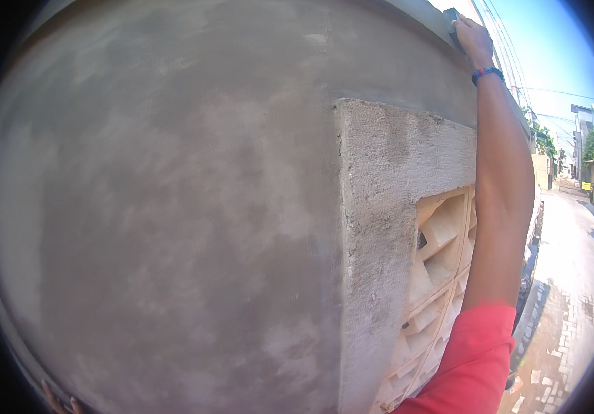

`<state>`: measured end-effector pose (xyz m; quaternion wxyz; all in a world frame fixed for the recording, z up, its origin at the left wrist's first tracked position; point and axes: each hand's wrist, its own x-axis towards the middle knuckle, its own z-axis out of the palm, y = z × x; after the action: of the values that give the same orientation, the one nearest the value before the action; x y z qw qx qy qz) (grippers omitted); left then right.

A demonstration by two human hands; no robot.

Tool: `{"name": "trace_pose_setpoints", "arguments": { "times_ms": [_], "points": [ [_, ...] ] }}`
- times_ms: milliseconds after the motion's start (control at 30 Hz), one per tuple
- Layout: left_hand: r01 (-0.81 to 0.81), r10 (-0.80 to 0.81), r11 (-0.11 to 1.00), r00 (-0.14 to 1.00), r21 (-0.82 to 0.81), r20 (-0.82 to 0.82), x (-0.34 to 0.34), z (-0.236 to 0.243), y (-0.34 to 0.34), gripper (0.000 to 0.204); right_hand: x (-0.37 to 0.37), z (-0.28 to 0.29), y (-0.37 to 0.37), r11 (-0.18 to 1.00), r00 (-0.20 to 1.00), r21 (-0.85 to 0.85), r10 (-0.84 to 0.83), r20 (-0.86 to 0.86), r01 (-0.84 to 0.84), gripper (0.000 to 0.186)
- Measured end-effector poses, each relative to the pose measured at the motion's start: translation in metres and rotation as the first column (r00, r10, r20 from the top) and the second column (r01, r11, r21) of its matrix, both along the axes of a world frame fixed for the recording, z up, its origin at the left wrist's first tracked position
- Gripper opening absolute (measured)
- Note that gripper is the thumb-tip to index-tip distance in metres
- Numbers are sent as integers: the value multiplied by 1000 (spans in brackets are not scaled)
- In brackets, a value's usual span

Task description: The person smooths wet cement on a curved wall section using a hand trowel. They repeatedly apply and level the cement along the top edge and side of a decorative lattice panel, then briefly pause to wipe the trowel before resuming smoothing.

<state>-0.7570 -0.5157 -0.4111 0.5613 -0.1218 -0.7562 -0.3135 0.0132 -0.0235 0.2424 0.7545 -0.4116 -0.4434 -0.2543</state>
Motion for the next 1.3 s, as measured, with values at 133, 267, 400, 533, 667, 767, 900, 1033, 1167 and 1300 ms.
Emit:
{"name": "trace_pose_setpoints", "arguments": {
  "times_ms": [133,267,400,533,667,767,900,1033,1167,1300],
  "points": [
    [123,-110,986,987,110,-113,-3,8,7,71,-41,-26,-34,994,992,110,10,124,-24,50],
    [258,-214,950,948,175,-236,7,22,21,71,-117,-33,-72,961,970,263,20,241,-85,48],
    [270,-212,941,940,202,-268,24,20,9,71,-249,-45,-154,807,826,461,57,560,-368,39],
    [367,-304,905,912,216,-275,16,29,37,72,-280,-40,-196,791,822,504,-3,569,-346,39],
    [358,-346,916,933,182,-97,76,67,17,75,-189,-12,-129,942,912,321,-41,409,-101,35],
    [299,-299,935,954,190,-26,91,80,21,75,-123,-9,-84,990,985,131,-77,154,57,49],
    [295,-309,927,951,230,25,106,97,26,74,-160,-54,-108,973,975,231,-64,212,13,50],
    [273,-294,934,954,229,60,112,103,21,73,-267,-49,-165,875,889,458,-79,450,-154,41],
    [311,-312,939,950,146,-12,107,104,16,75,-228,-3,-151,927,929,373,-96,359,-49,40],
    [354,-363,910,932,216,1,105,98,23,77,-152,-22,-110,994,988,107,2,154,-19,51]
  ]
}}
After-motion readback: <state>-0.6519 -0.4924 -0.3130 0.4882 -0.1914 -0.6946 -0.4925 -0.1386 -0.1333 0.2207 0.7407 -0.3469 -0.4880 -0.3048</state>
